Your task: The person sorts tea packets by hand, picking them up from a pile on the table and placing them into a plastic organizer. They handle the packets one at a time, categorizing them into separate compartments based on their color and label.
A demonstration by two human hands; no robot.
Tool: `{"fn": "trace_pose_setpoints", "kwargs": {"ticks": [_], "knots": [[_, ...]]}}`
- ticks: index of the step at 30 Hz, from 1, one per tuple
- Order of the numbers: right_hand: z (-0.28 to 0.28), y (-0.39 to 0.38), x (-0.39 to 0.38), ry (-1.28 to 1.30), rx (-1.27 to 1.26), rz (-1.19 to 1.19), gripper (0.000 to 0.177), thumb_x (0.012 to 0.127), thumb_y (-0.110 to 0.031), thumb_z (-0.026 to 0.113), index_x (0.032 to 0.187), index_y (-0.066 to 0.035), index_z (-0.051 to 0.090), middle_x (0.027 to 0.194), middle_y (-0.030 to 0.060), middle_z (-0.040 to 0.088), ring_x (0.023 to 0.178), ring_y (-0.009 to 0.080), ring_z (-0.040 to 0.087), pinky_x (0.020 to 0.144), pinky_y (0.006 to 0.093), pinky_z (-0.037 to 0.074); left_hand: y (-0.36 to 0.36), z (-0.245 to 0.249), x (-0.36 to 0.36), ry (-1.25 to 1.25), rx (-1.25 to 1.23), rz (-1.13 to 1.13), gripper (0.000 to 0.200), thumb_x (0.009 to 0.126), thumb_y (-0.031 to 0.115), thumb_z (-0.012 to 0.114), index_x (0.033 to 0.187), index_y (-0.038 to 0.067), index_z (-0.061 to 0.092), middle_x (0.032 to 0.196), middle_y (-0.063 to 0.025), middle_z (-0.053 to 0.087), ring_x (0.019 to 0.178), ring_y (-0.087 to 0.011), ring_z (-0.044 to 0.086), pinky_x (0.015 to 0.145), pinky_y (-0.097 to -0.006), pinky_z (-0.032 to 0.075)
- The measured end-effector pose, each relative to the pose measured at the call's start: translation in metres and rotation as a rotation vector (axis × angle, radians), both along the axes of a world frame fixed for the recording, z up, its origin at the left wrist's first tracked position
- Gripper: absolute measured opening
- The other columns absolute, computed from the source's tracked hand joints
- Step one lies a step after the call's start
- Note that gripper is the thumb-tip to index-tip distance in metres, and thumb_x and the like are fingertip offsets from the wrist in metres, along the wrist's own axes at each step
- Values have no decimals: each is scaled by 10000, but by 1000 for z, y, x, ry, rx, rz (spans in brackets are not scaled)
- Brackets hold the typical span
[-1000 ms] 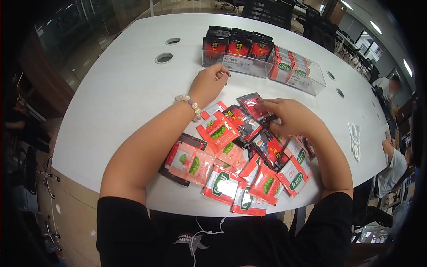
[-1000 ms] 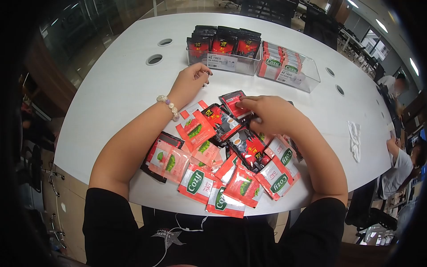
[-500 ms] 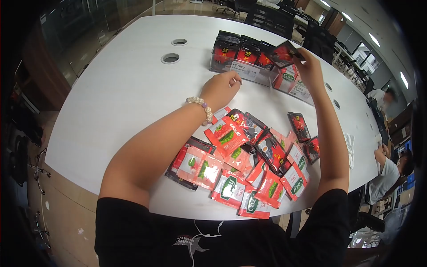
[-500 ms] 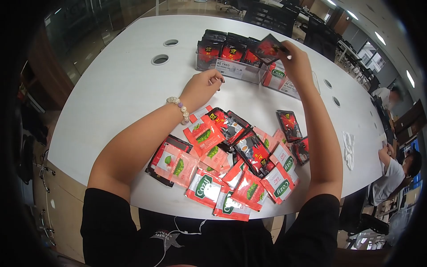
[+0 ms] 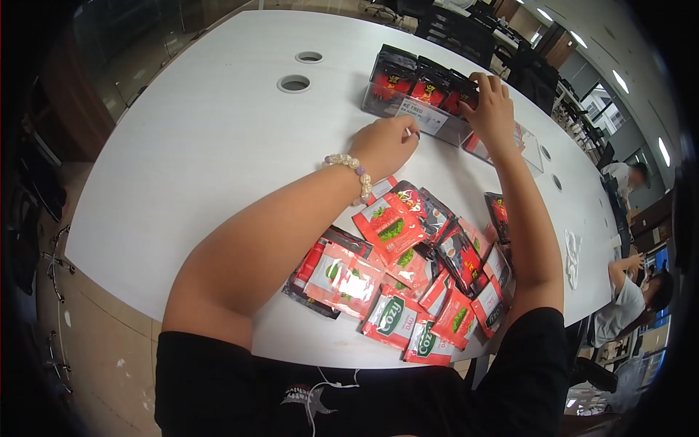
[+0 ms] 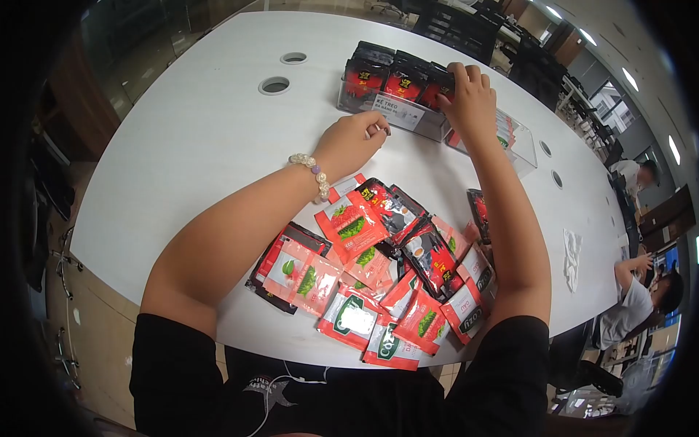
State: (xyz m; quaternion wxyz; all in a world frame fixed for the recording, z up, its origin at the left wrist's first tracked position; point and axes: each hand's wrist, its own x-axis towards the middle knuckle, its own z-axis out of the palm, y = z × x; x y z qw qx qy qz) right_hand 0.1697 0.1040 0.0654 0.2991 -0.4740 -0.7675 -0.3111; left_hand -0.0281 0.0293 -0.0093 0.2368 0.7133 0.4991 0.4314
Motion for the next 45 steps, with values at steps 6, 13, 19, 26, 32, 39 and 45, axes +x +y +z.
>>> {"fn": "trace_pose_setpoints", "kwargs": {"ticks": [6,13,19,26,32,39,45], "knots": [[5,-79,-28,-115,-906,443,373,735,-153,686,1068,-76,536,908,97,585,805,237,575,701,346,463,6,-5,0,-20,40,8,188,812,219,546,919,82,621,793,-95,650,710,-244,619,653,-341,482],[-7,-97,-36,-175,-1411,525,546,704,-159,722,1180,-79,468,881,105,589,757,195,583,674,323,467,1,1,-2,-27,-52,7,173,818,198,552,916,71,617,751,-73,631,669,-199,608,617,-323,475],[12,-84,-15,79,-1387,481,483,692,-49,697,1116,-102,472,838,34,553,741,112,506,669,272,433,5,-3,-3,-22,21,21,160,834,185,547,907,61,616,740,-56,631,668,-164,601,621,-304,469],[37,-10,46,435,-678,515,258,778,-30,644,974,-56,478,805,22,583,685,75,513,614,232,427,5,-4,-2,-16,-1,9,195,816,225,529,932,98,620,818,-96,661,742,-273,634,672,-372,492],[18,19,52,504,-508,336,232,791,-69,640,959,-41,482,813,89,619,642,145,574,600,289,452,4,-2,-2,-7,-6,17,178,824,211,535,920,85,616,798,-85,649,716,-246,619,660,-350,483],[-6,23,30,334,-520,195,203,777,-131,647,898,-25,523,809,141,628,747,285,612,674,357,459,3,0,-1,-8,-24,11,161,842,184,541,923,68,618,774,-56,634,688,-175,598,647,-302,470],[-7,35,31,270,-585,157,233,743,-126,672,908,-30,539,816,136,612,778,311,594,692,369,462,6,-3,-1,-16,-9,2,170,826,206,536,919,88,616,782,-78,649,706,-234,620,651,-348,481]]}}
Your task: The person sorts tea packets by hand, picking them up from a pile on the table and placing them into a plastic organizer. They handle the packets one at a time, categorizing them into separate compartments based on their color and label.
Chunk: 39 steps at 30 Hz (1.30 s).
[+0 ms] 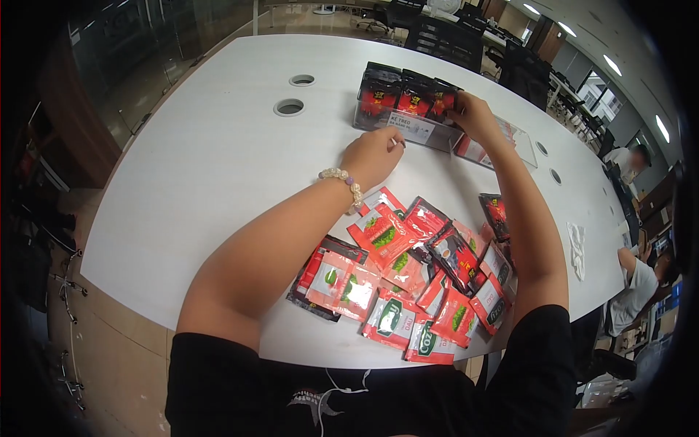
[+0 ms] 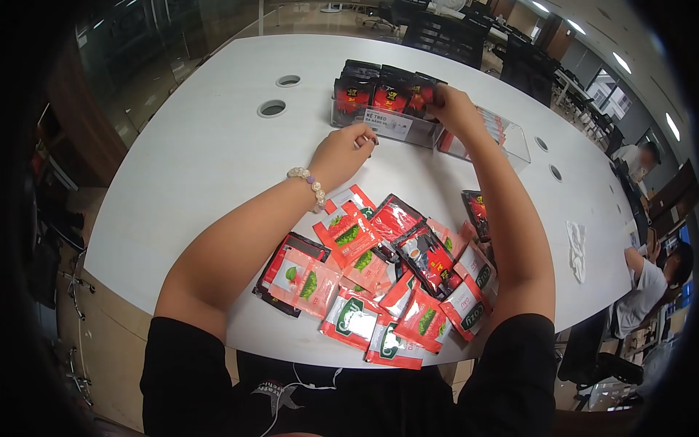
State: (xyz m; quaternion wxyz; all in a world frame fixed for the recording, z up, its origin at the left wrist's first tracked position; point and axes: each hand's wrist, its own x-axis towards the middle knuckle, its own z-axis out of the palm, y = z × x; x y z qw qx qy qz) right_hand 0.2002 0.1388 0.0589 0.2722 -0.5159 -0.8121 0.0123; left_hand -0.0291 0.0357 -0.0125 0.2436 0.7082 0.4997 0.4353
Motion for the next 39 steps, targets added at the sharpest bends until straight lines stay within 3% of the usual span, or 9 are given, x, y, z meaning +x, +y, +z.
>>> {"fn": "trace_pose_setpoints", "kwargs": {"ticks": [2,4,8,11,20,28,31,37,39], "knots": [[5,-3,-2,-194,33,-23,269,719,-127,690,937,-51,551,870,121,600,835,299,584,718,363,464,1,-1,0,-2,7,0,174,819,217,532,917,99,614,785,-91,655,712,-265,630,652,-372,487],[6,-11,-9,-168,233,5,335,694,-125,705,987,-81,550,949,91,579,915,279,561,769,364,455,1,-1,0,-1,10,1,174,819,217,532,918,98,613,782,-91,654,710,-265,629,650,-373,486],[15,-21,-22,-393,361,56,480,641,-148,743,1071,-139,528,1074,30,545,1031,239,513,841,367,423,0,1,0,-3,-24,-4,152,830,172,548,907,62,619,730,-45,621,665,-149,592,631,-285,467],[14,-16,-28,-575,317,11,523,608,-157,753,1079,-156,526,1048,12,552,1037,219,508,833,361,412,-1,2,0,-6,-21,-5,150,829,170,548,903,61,619,719,-43,618,657,-143,588,627,-281,465],[13,2,-30,-789,363,-50,482,606,-224,753,1038,-123,565,1022,25,552,1027,211,498,829,343,410,-2,3,1,0,-25,-4,154,828,172,550,905,59,621,722,-42,618,651,-140,584,625,-279,463],[22,-14,-35,-772,294,-211,434,601,-280,752,979,-110,625,1013,35,535,1049,213,470,826,355,391,-3,3,1,19,-6,13,166,833,190,541,910,68,622,739,-55,623,668,-175,596,634,-301,468],[14,-10,-32,-785,376,-221,437,596,-303,757,968,-116,623,1005,26,550,1027,205,487,810,352,400,-1,2,1,27,-3,3,183,812,219,534,922,98,617,798,-99,661,728,-280,632,662,-374,489],[17,-19,-35,-660,403,-214,517,600,-239,756,1058,-144,538,1013,23,534,1013,211,492,812,370,391,-4,3,0,22,-5,14,185,813,220,531,920,97,618,796,-98,662,731,-278,635,663,-374,491],[20,-29,-35,-562,447,-163,508,617,-207,753,1063,-135,520,1009,26,530,996,220,497,815,375,388,-4,4,0,21,-9,9,173,826,203,537,916,80,619,765,-67,639,691,-209,612,643,-327,475]]}}
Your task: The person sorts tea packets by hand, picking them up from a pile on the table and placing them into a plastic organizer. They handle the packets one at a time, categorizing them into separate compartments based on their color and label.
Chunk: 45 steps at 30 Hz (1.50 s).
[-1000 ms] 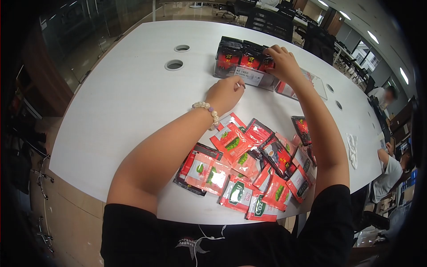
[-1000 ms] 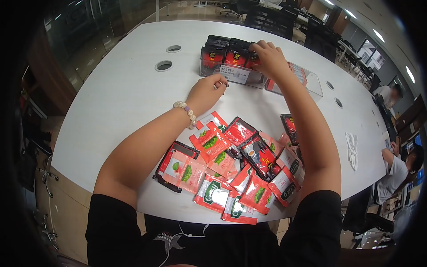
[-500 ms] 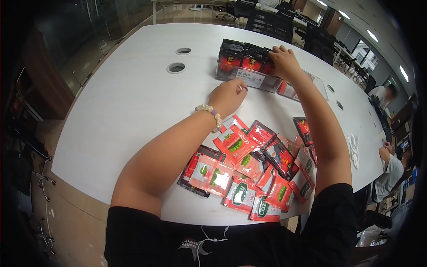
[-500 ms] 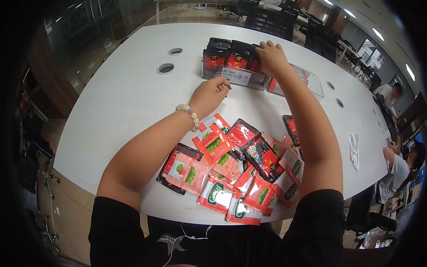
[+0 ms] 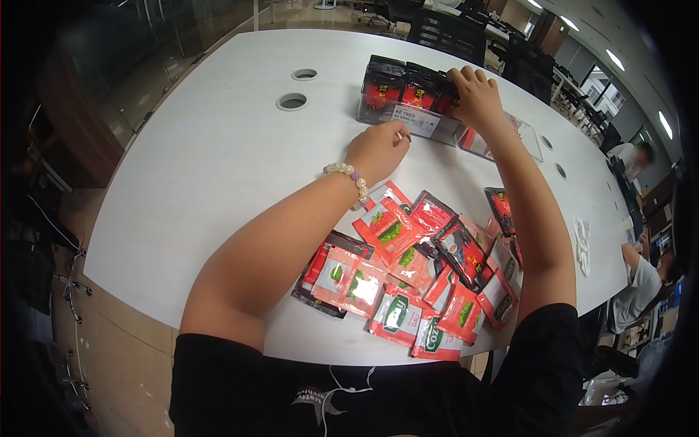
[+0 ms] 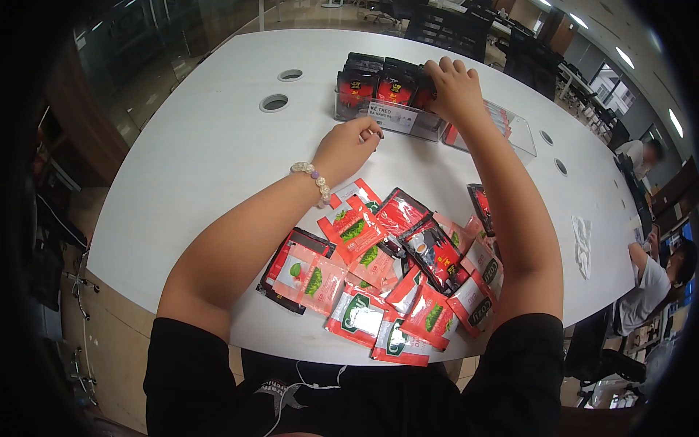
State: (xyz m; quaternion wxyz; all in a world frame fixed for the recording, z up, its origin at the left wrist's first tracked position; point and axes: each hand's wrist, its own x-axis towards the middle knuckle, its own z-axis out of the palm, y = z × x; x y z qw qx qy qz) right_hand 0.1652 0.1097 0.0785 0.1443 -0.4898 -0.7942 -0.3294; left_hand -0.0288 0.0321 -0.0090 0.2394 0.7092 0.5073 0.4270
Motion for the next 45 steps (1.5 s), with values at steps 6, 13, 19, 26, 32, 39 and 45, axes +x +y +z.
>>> {"fn": "trace_pose_setpoints", "kwargs": {"ticks": [6,13,19,26,32,39,45], "knots": [[9,-65,-3,229,-552,372,424,676,-232,744,1030,-97,554,952,79,587,874,246,576,749,346,451,-1,2,0,-2,5,2,166,831,191,541,910,67,619,739,-53,627,659,-169,599,629,-304,468],[-5,-134,1,25,-1062,430,702,641,-289,770,1232,-54,473,1141,142,549,1019,311,547,859,379,446,5,-4,0,9,30,-13,155,830,176,551,905,60,620,721,-52,625,662,-149,600,631,-286,470],[-5,-193,-22,-67,-996,171,668,681,-312,709,1208,7,451,1011,172,591,851,341,605,743,397,485,0,-3,-1,40,68,15,150,836,159,546,913,55,622,709,-41,610,661,-125,594,625,-260,463],[-30,-164,-13,17,-705,241,354,783,-185,593,1091,-20,542,808,177,640,750,341,620,677,413,483,-5,-1,-5,40,79,31,155,834,155,546,913,45,622,703,-44,610,634,-120,575,605,-260,450],[6,-119,14,431,-379,297,205,817,-104,546,1014,-76,594,845,131,643,798,320,618,677,406,477,-9,2,-4,87,86,64,154,827,174,551,915,75,629,716,-41,621,630,-139,574,607,-274,454],[7,-44,32,483,-99,290,216,838,-99,524,1048,-52,545,953,130,607,883,317,578,747,396,451,-10,4,-3,111,65,58,164,812,210,532,916,118,619,792,-78,650,739,-256,631,677,-359,489],[-16,-8,17,73,-207,-32,242,822,-84,489,1046,-96,579,1045,53,606,1018,241,542,819,427,414,-9,3,-3,89,56,43,176,822,217,535,911,98,629,757,-59,636,692,-203,607,652,-322,477]]}}
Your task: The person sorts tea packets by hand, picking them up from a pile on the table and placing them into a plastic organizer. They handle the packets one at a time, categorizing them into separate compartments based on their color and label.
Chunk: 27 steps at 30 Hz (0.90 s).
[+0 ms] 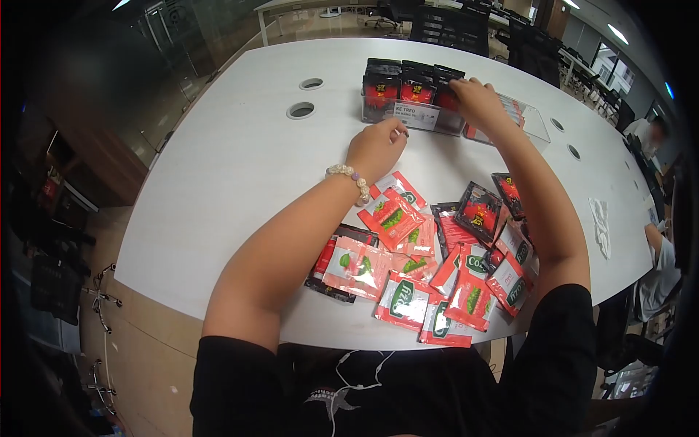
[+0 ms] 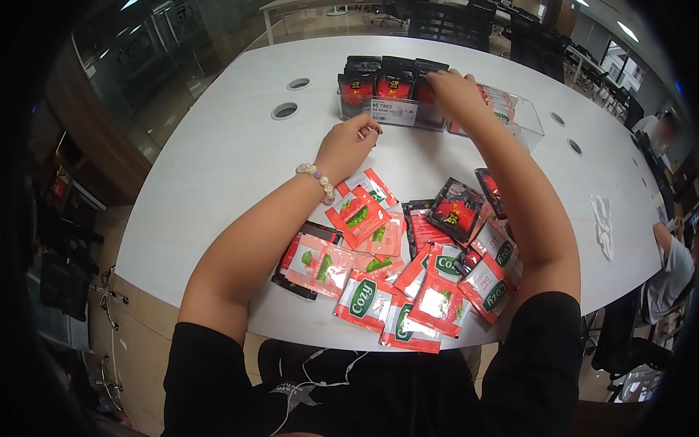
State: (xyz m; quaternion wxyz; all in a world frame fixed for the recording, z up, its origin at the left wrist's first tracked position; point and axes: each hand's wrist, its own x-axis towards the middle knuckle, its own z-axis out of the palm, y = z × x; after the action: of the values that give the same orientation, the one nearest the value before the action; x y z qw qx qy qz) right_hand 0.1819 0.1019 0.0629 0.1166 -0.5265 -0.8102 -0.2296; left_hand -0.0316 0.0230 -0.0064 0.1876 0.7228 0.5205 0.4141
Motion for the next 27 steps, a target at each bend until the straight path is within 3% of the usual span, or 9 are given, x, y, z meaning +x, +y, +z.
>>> {"fn": "trace_pose_setpoints", "kwargs": {"ticks": [7,10,13,16,20,24,27], "knots": [[-5,-3,-10,-48,95,-118,347,786,-133,558,1133,-123,556,1031,33,578,1018,212,533,813,422,417,0,1,0,6,24,-10,180,822,220,540,904,90,633,740,-55,629,672,-191,594,639,-312,470],[-1,-19,-11,49,159,-109,428,773,-138,571,1196,-131,510,1086,46,531,1074,226,495,865,410,393,-2,3,0,9,29,-23,181,819,223,542,903,92,633,742,-56,628,673,-199,592,636,-318,469],[4,-40,-12,47,237,-24,456,753,-144,594,1200,-138,500,1121,48,522,1090,227,480,893,409,377,-2,3,1,20,18,-28,171,815,215,551,901,92,633,743,-60,628,668,-202,589,632,-321,470],[3,-53,-6,-8,253,258,425,736,-152,638,1146,-136,523,1084,21,545,1050,200,502,859,409,391,3,-2,2,16,44,-40,153,815,181,555,904,83,632,736,-65,625,658,-183,584,625,-301,465],[-15,-46,-4,-127,157,292,444,778,-215,618,1202,-157,501,1201,58,512,1176,224,443,1011,455,305,8,-4,3,-1,11,-63,144,807,192,548,895,109,627,770,-85,645,720,-261,621,657,-355,481],[-10,-37,4,-127,-7,172,400,778,-235,630,1155,-150,524,1194,56,517,1150,225,463,1015,483,298,9,-6,2,-15,-7,-63,141,816,178,554,898,92,630,744,-85,633,685,-230,610,643,-321,475],[0,-60,16,-1,6,278,384,766,-236,651,1120,-136,542,1106,42,545,1128,229,474,956,453,368,10,-6,3,-45,-24,-85,133,830,140,540,903,64,621,727,-67,618,677,-170,597,642,-281,464]]}}
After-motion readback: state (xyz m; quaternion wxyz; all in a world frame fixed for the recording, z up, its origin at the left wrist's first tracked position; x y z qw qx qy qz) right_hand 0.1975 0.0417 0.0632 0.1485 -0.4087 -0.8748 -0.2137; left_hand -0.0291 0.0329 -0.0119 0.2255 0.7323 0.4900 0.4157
